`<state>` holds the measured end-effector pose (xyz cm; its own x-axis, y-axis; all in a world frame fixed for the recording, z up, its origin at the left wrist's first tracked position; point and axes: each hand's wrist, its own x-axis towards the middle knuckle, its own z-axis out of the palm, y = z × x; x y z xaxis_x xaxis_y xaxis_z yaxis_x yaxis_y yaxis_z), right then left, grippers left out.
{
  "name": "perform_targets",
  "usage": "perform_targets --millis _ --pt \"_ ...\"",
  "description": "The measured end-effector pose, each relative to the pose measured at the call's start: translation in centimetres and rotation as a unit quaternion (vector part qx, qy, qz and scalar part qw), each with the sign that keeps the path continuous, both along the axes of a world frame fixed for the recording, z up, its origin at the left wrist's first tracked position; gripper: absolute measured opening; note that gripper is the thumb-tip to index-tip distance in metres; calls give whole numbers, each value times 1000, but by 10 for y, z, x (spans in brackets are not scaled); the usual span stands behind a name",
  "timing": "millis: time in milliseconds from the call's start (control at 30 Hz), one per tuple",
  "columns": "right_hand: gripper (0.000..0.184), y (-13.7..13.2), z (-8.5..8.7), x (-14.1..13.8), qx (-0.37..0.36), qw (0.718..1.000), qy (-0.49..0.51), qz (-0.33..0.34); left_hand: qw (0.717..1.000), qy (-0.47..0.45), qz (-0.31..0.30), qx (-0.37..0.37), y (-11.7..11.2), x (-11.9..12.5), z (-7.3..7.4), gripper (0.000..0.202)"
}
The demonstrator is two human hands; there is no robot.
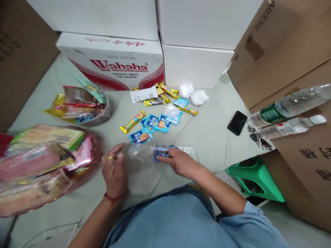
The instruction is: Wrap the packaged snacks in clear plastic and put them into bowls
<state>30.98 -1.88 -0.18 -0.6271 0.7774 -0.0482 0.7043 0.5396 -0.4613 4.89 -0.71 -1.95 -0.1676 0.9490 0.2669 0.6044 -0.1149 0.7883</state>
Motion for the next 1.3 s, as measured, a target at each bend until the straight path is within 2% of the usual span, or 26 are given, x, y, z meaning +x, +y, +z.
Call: perform_targets --millis 67,133,200,267,333,400,433,500,533,600,700,733,767,800,867,900,933,1000,1067,1167,1300 --pt "42 2 2 0 -7 1000 11 0 998 47 33 -30 7 7 -7 50" --pt "39 3 4 0 -17 1000 22 -2 995 81 18 -53 11 18 -14 55" --pt "38 4 5 1 -30 999 30 -3 995 81 9 -55 9 28 -16 43" --pt "37 4 6 1 -43 998 34 -9 999 32 15 -34 5 35 -9 26" --pt "36 5 6 0 -57 997 42 -19 999 -41 8 -5 0 42 6 17" --pt "35 5 7 -3 -75 995 66 -29 994 -95 -42 17 -4 49 23 13" --pt "34 5 8 -5 -86 992 87 -38 990 -105 -87 25 -5 54 30 10" --pt "33 2 12 -7 -110 982 135 -72 977 -88 -191 35 -8 65 38 2" --pt "34 0 15 -7 -117 977 154 -92 969 -59 -235 40 -9 70 39 7" --pt "32 -8 21 -1 -117 974 166 -98 956 26 -288 57 -12 78 33 21" --pt "26 -21 28 17 -101 983 150 -20 935 169 -296 96 -17 83 17 33" --pt "26 -24 28 24 -87 985 149 -27 926 205 -295 111 -18 83 12 36" --pt "27 -26 26 31 -62 985 146 -68 918 233 -295 125 -19 84 8 37" --pt "28 -27 24 37 -28 981 134 -138 911 254 -295 137 -20 84 5 38" --pt "30 -27 15 47 50 954 78 -284 902 279 -292 151 -21 83 3 39" --pt "34 -26 11 50 73 942 43 -325 901 287 -289 151 -20 83 3 39" --pt "36 -24 8 54 79 938 15 -338 900 291 -288 149 -20 83 3 39" --pt "24 -21 7 58 55 945 3 -322 898 297 -290 148 -18 82 4 40" --pt "8 -15 15 59 16 952 35 -305 894 300 -295 154 -18 81 3 41" --pt "12 2 36 44 -65 949 102 -291 889 307 -296 169 -20 81 0 44" --pt "14 35 51 -4 -128 956 113 -240 892 309 -293 152 -26 84 -12 43"
